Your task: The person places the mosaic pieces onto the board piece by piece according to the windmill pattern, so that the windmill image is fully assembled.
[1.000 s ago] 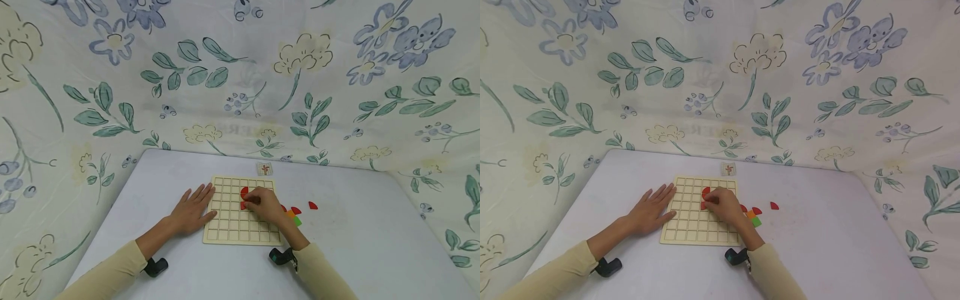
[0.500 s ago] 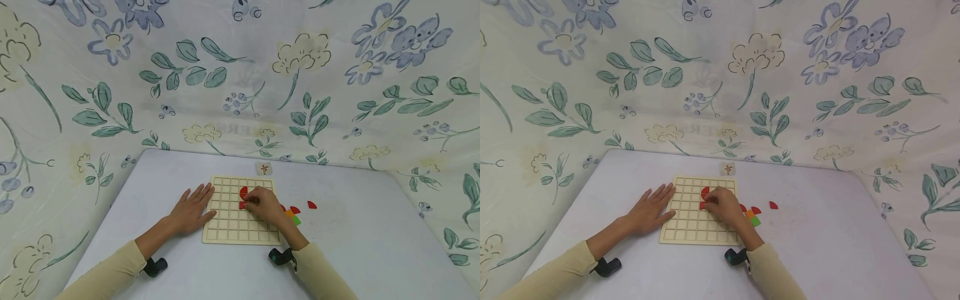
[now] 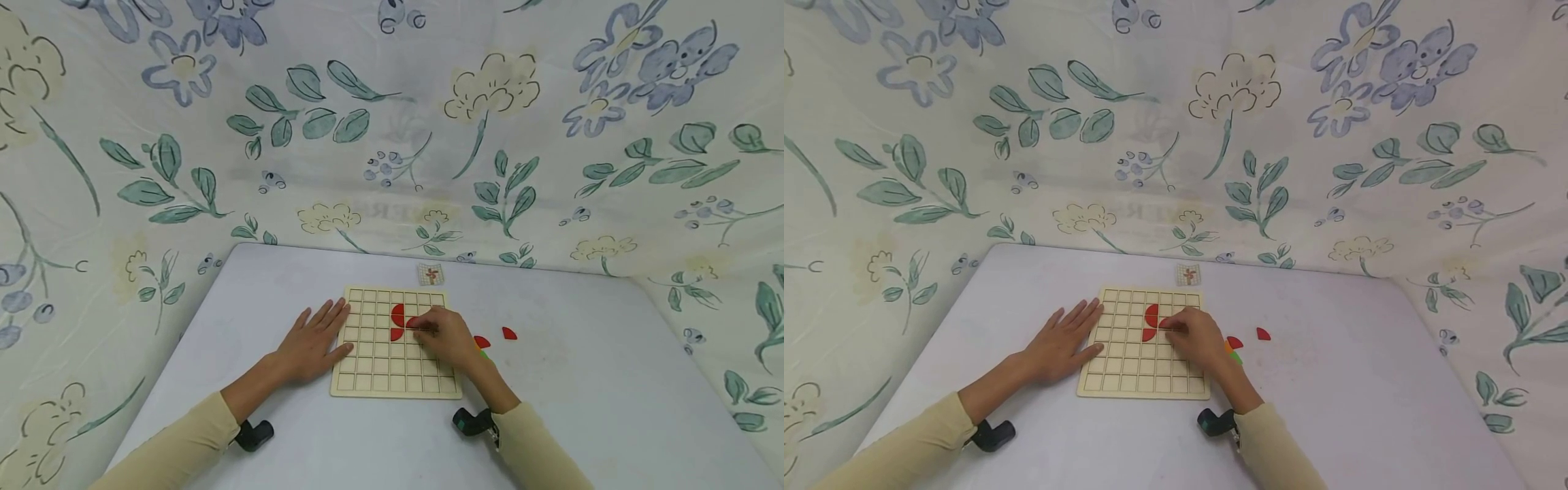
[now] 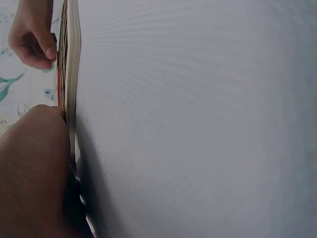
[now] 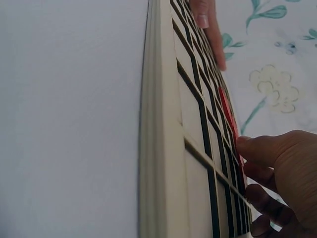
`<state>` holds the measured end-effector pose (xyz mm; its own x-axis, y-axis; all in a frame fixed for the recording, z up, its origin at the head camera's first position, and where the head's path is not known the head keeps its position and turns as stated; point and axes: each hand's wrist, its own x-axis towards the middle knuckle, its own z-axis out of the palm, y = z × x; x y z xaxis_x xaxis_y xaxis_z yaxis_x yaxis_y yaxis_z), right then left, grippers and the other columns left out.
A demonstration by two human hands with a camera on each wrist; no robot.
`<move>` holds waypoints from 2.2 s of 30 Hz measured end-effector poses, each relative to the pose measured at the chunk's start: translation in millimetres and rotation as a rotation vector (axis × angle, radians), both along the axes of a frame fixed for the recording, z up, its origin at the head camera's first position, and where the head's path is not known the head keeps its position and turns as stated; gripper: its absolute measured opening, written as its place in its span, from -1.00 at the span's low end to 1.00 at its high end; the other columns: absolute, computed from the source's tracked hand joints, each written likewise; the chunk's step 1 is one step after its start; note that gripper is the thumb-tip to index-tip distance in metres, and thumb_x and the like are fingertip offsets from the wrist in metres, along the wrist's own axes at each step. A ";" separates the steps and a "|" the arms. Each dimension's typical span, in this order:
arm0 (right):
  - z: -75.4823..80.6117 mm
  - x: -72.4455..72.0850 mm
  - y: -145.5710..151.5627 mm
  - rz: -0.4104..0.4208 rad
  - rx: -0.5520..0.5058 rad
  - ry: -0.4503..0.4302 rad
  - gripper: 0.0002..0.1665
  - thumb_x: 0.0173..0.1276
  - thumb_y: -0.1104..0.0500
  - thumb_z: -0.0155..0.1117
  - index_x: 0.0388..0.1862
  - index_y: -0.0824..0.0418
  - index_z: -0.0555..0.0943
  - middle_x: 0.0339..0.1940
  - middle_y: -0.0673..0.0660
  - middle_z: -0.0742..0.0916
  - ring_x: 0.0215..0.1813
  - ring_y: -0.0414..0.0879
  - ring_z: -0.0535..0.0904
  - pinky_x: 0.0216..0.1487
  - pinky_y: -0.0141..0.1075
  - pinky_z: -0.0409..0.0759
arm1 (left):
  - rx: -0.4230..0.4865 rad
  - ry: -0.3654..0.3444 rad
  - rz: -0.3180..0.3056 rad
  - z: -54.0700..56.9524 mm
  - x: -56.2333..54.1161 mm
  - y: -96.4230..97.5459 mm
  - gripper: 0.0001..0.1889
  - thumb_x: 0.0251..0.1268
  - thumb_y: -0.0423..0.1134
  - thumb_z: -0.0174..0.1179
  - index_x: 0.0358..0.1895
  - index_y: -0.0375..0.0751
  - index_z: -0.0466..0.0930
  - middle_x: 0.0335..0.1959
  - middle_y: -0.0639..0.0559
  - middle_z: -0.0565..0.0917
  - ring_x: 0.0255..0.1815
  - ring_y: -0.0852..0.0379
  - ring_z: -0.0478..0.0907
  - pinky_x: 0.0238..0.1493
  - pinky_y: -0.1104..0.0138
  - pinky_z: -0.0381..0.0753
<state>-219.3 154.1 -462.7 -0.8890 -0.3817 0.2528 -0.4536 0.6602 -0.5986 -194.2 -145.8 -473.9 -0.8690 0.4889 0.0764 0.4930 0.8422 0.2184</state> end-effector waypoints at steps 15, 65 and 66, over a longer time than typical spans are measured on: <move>0.0 4.4 35.4 -0.070 0.002 0.041 -0.88 0.23 0.30 0.46 -0.25 0.16 0.76 -0.40 -0.09 0.64 -0.39 -0.18 0.49 -0.39 -0.30 0.51 | -0.004 -0.008 0.004 -5.5 -2.6 -0.4 -0.19 0.50 0.22 -0.13 0.56 -0.30 -0.02 0.58 -0.15 0.00 0.57 -0.16 -0.11 0.44 -0.17 -0.13; -2.1 18.3 140.8 -0.410 0.307 0.060 -0.76 0.23 0.21 0.44 -0.18 0.34 0.75 -0.27 0.22 0.63 -0.25 0.09 0.53 -0.31 -0.03 0.62 | -0.017 -0.002 0.003 -1.0 -1.6 -1.6 -0.19 0.51 0.22 -0.14 0.56 -0.30 -0.03 0.57 -0.16 0.00 0.56 -0.16 -0.10 0.43 -0.17 -0.10; -2.4 18.1 141.0 -0.406 0.303 0.062 -0.78 0.24 0.22 0.43 -0.18 0.33 0.75 -0.27 0.22 0.64 -0.24 0.09 0.53 -0.30 -0.02 0.62 | -0.013 -0.002 0.003 -0.9 -1.5 -1.7 -0.19 0.51 0.22 -0.13 0.56 -0.30 -0.03 0.57 -0.17 0.01 0.56 -0.16 -0.10 0.43 -0.18 -0.10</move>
<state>-201.2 295.1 -465.1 -0.9677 -0.0726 0.2412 -0.1529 0.9303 -0.3334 -195.6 -147.5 -474.8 -0.8705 0.4874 0.0685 0.4902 0.8464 0.2082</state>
